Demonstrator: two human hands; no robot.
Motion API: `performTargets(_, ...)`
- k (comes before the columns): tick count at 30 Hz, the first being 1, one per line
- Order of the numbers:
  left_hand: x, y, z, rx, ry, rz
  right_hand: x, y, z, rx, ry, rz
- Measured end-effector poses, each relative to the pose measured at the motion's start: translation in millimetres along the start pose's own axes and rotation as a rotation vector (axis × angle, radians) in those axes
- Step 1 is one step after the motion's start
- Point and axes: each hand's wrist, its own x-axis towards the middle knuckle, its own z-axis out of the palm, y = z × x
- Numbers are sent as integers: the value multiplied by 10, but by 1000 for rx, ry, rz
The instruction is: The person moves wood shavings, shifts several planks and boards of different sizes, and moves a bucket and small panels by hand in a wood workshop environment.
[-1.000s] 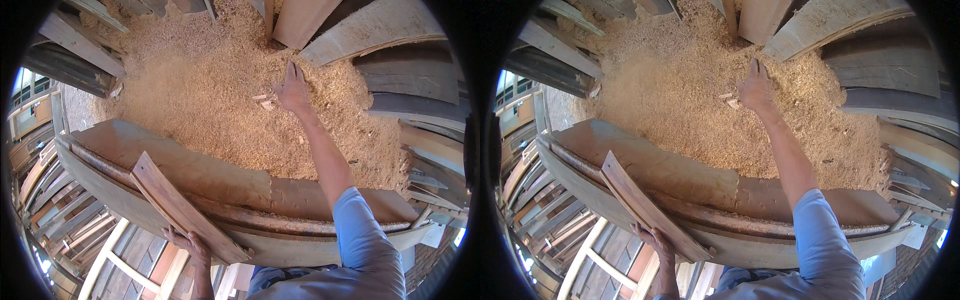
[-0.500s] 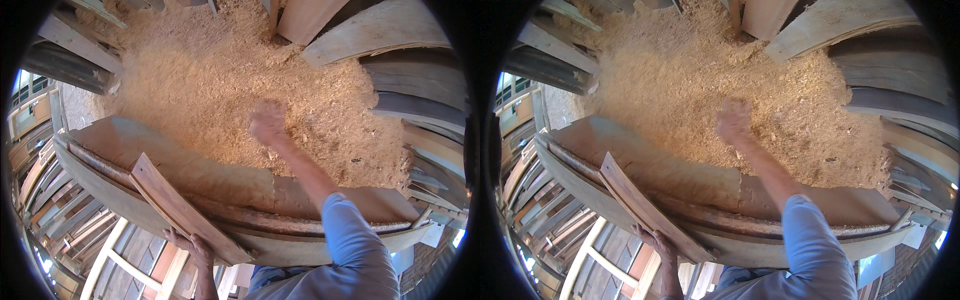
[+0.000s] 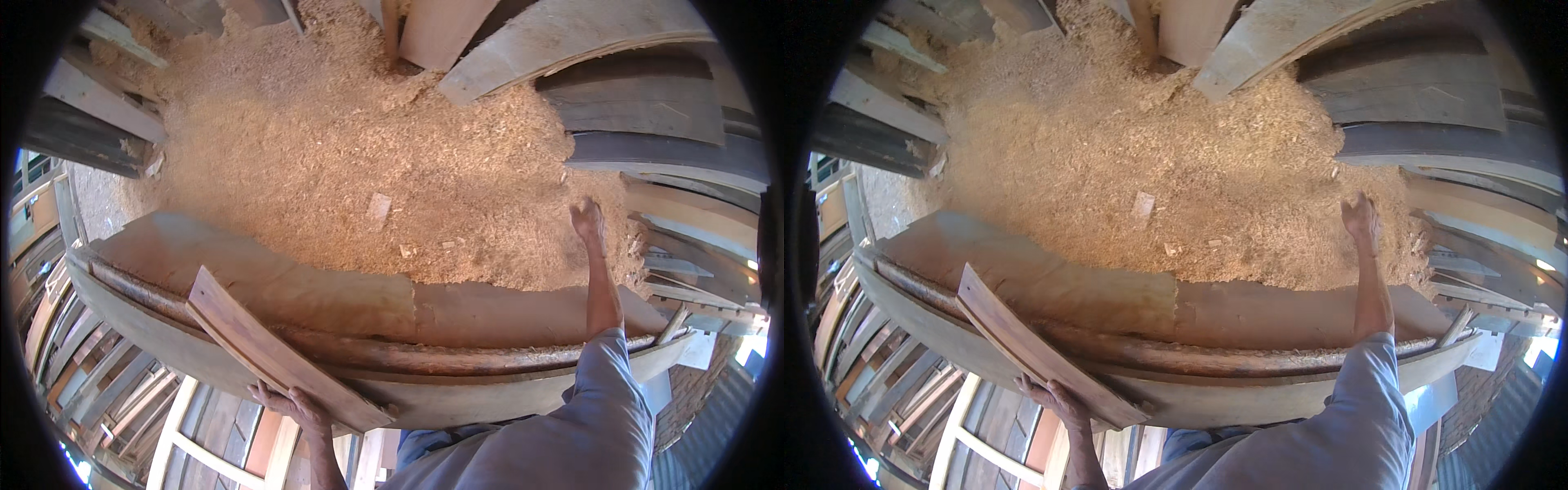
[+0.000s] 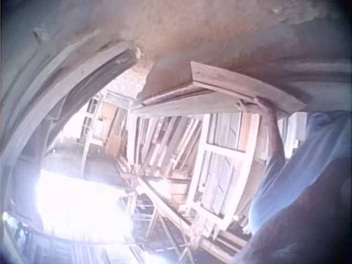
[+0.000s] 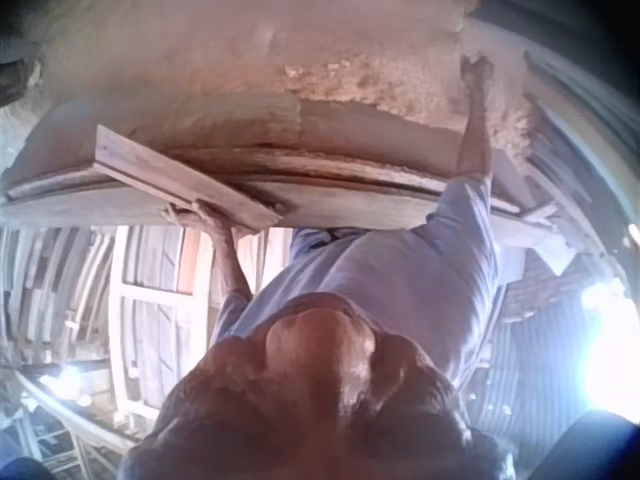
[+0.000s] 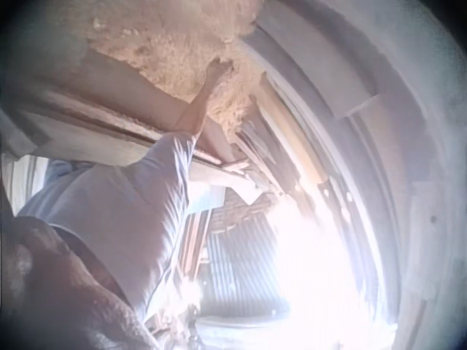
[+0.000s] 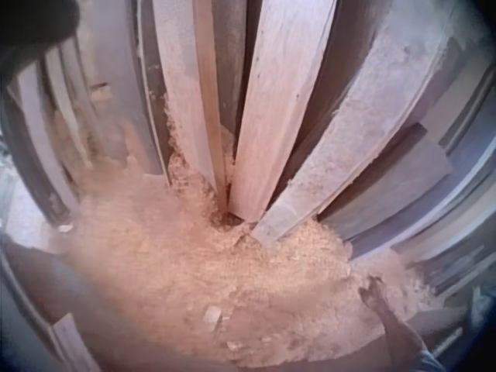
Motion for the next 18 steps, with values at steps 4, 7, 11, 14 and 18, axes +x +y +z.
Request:
performTargets(4,-30,-133,36,9,-8,23,-127,-1381,-473,956,69,-412)
performTargets(7,14,-37,117,-32,-55,6,165,-2324,-451,478,205,-184)
performTargets(11,37,-54,102,-25,-43,30,-259,-2976,105,755,-50,-121)
performTargets(14,39,-9,109,-25,-33,30,-1051,-3408,290,394,-485,-592)
performTargets(18,13,-24,50,-28,-7,57,-1472,-3460,2,690,-541,-534)
